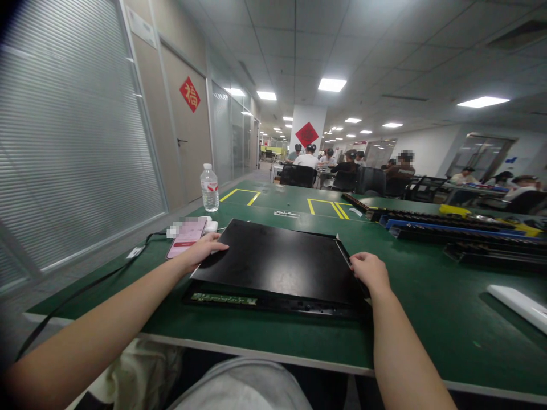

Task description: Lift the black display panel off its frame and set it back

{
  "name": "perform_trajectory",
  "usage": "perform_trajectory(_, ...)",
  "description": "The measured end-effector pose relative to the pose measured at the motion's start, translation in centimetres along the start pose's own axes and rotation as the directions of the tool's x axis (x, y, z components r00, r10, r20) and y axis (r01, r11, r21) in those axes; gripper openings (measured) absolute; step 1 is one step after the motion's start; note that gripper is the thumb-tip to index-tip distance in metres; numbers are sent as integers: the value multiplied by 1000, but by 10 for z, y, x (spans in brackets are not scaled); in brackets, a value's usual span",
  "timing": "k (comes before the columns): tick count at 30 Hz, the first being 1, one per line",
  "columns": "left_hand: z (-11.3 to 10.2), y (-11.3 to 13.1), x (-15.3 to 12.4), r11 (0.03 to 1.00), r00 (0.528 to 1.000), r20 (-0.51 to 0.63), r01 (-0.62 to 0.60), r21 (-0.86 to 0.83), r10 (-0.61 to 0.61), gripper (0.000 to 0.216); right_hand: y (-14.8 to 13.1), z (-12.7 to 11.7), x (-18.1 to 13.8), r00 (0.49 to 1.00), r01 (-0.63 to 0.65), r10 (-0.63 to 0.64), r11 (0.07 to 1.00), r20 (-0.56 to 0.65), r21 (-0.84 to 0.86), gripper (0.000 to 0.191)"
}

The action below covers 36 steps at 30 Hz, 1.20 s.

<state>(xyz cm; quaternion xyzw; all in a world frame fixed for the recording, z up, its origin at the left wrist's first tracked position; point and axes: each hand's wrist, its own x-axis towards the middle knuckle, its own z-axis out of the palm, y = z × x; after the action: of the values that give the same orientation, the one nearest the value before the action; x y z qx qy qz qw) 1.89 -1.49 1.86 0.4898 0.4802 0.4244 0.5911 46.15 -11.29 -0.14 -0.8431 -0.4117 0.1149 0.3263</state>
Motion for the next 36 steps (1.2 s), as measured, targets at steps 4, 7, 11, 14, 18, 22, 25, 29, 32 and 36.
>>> perform_trajectory(4, -1, -2, 1, 1000, 999, 32, -14, -15, 15, 52, 0, 1, 0, 1000, 7, -7, 1000, 3, 11, 24)
perform_trajectory(7, -3, -7, 4, 1000, 999, 36, -18, -18, 18, 56, 1, 1, 0, 1000, -10, 10, 1000, 11, 20, 23)
perform_trajectory(11, -4, -10, 6, 999, 998, 34, -48, -12, 48, 53, 3, 2, 1, 1000, -6, 6, 1000, 5, 20, 23)
perform_trajectory(14, -2, -3, 3, 996, 995, 38, -93, -2, 93, 43, 4, 3, 3, 1000, -14, 14, 999, 6, 29, 23)
perform_trajectory(18, 0, 11, -7, 993, 991, 91, -86, -85, 94, 41, 7, 4, 6, 1000, -9, 9, 999, 3, 37, 23)
perform_trajectory(22, 2, 16, -12, 978, 979, 203, 15, -207, 28, 55, 6, 4, 7, 1000, -22, 21, 999, 13, 36, 23)
perform_trajectory(25, 3, 16, -11, 970, 982, 187, 17, -241, 29, 59, 4, 3, 6, 1000, -21, 21, 999, 13, 31, 24)
perform_trajectory(29, 7, 17, -11, 963, 991, 135, 18, -269, 19, 56, 2, 2, 3, 1000, -27, 26, 998, 15, 58, 24)
perform_trajectory(32, 9, 19, -13, 961, 992, 127, 23, -277, 13, 55, 3, 3, 3, 1000, -22, 21, 996, 8, 81, 25)
perform_trajectory(36, 11, 20, -16, 960, 991, 135, 23, -278, 16, 56, 5, 5, 5, 1000, -23, 23, 998, -3, 64, 25)
